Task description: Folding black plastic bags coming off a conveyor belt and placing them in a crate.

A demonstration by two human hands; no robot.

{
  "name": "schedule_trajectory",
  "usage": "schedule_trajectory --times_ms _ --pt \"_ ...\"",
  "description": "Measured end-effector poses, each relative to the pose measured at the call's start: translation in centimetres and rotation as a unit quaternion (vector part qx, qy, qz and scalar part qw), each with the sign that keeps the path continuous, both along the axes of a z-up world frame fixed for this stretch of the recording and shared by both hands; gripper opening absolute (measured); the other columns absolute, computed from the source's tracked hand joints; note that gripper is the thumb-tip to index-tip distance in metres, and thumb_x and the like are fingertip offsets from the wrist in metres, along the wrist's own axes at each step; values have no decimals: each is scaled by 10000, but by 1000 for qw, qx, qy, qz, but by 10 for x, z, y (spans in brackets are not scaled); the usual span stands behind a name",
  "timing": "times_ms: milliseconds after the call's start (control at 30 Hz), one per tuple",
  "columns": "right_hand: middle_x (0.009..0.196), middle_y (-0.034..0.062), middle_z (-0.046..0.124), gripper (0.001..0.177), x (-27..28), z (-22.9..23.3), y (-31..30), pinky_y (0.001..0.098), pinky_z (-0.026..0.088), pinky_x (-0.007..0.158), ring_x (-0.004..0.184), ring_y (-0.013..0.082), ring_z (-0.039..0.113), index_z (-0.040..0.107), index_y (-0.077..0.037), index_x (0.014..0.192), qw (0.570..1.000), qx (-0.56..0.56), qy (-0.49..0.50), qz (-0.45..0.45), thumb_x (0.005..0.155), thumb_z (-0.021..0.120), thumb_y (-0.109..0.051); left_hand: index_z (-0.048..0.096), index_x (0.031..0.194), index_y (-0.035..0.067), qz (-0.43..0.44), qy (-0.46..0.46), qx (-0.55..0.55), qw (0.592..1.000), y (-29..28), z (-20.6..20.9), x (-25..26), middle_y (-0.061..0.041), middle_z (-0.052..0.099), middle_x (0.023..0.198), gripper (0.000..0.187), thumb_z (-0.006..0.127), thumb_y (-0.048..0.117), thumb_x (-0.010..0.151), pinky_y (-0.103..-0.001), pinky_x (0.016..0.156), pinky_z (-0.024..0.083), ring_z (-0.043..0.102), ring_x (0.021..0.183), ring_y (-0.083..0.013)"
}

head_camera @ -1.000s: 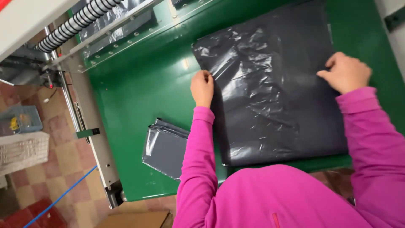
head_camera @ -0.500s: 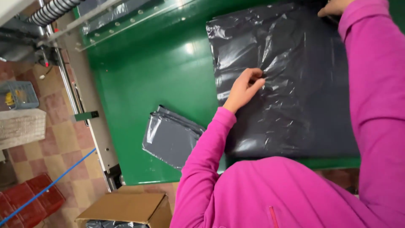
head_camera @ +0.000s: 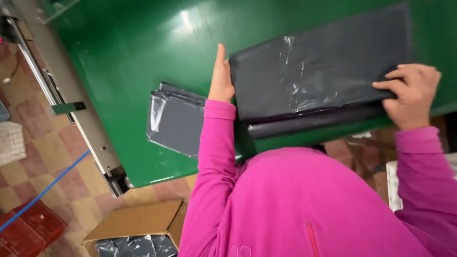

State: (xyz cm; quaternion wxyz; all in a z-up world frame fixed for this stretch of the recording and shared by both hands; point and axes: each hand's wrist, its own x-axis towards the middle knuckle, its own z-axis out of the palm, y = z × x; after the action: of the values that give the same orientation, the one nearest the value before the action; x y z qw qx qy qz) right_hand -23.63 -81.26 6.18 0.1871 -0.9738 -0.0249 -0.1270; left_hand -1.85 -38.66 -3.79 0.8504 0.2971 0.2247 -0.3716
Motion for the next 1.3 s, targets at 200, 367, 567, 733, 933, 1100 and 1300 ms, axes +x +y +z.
schedule_trajectory --times_ms 200,367,567,733,933,1100,1300 --pt "1206 -21 654 246 -48 -18 12 406 383 1169 1323 229 538 785 -158 1031 997 -80 17 -6 858 729 7 385 1503 -28 -35 -321 451 832 -16 60 -67 -157 401 1553 864 691 538 927 -411 1132 325 390 1388 -277" --pt "1411 130 638 490 -25 39 85 545 345 1257 1458 385 498 767 -112 1205 974 -224 33 -1 715 756 -97 581 1135 -2 -231 -680 585 377 -28 124 -159 -199 573 1203 657 852 416 707 -511 1039 456 523 1220 -429" --pt "1428 266 557 805 -27 5 172 553 354 1160 1393 433 464 586 118 1346 970 53 78 224 643 793 -213 677 1110 98 -486 -710 457 226 -60 71 -152 -91 675 1098 113 676 205 1075 -465 876 527 658 1076 -308" --pt "1349 147 673 561 -88 -39 128 455 491 1092 1308 369 596 642 -13 1339 950 269 147 61 782 708 -35 773 941 84 -464 -687 122 546 -152 64 -64 -126 747 935 579 537 611 994 -414 764 563 728 855 -295" --pt "1412 115 623 338 -113 -79 73 415 499 1112 1287 258 611 559 6 1424 586 777 87 -211 1117 521 -129 769 956 136 -566 -230 160 776 -167 18 9 -19 821 1026 787 310 774 912 -296 790 577 790 884 -159" --pt "1493 115 575 396 -103 -82 49 439 501 1104 1334 281 597 477 -5 1456 464 839 90 -269 1125 475 -223 742 1059 136 -476 -464 324 673 -168 25 -10 -75 785 979 549 544 630 923 -378 785 571 746 895 -262" --pt "1493 123 572 410 -90 -67 46 451 511 1121 1329 283 606 493 -15 1444 461 839 102 -271 1108 467 -248 634 1006 117 -210 -623 602 453 -210 40 -45 -87 680 988 363 675 421 812 -507 685 538 675 939 -336"
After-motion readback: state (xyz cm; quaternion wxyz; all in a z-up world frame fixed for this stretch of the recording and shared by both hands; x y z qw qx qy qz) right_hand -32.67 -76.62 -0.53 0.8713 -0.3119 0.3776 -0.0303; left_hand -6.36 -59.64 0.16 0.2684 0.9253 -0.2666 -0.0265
